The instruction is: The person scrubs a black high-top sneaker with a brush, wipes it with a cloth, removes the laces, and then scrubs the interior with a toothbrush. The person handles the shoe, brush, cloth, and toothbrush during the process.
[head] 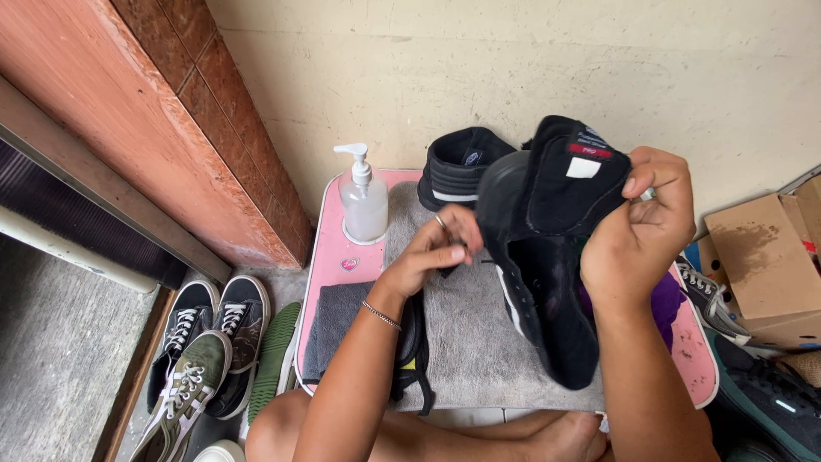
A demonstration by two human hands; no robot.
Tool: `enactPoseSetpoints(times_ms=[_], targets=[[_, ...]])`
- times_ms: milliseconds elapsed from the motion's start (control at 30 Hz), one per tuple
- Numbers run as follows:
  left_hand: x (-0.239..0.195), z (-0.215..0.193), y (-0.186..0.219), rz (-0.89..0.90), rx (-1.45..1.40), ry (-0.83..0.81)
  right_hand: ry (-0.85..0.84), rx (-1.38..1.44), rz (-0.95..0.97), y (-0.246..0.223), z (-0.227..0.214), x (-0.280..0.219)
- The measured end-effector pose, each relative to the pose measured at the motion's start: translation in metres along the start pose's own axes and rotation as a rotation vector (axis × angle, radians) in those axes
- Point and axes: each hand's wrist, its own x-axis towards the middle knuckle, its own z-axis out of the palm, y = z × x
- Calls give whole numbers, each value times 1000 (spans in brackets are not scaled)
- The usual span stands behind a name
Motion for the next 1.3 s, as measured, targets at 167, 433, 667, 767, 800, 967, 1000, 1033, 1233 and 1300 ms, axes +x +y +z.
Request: enactPoseSetpoints(times_ms=[167,433,667,767,800,967,1000,1033,1233,1300], targets=[[-8,-15,-25,-100,-199,-10,44,309,221,-7,19,-3],[-31,-75,-139,-374,-268,54,-120,560,549,34,52,-11],[-2,-15,-32,-269,152,89,-187,663,761,67,36,-22],[1,-2,-17,-251,164,139,-225,707,804,82,38,-21],[2,1,-10,-258,220,148,-235,722,819,86,40,-20],[0,1,-14,-235,376,260,-268,764,884,87,46,-22],[2,4,-5,-175,462,296,-286,765,908,92,47,-21],[5,4,-5,-173,464,293,-285,766,904,95,49,-24],[6,2,-1,-41,657,313,-335,695,901,106,54,-30],[5,2,0,-92,698,369,-298,657,777,108,54,-28]])
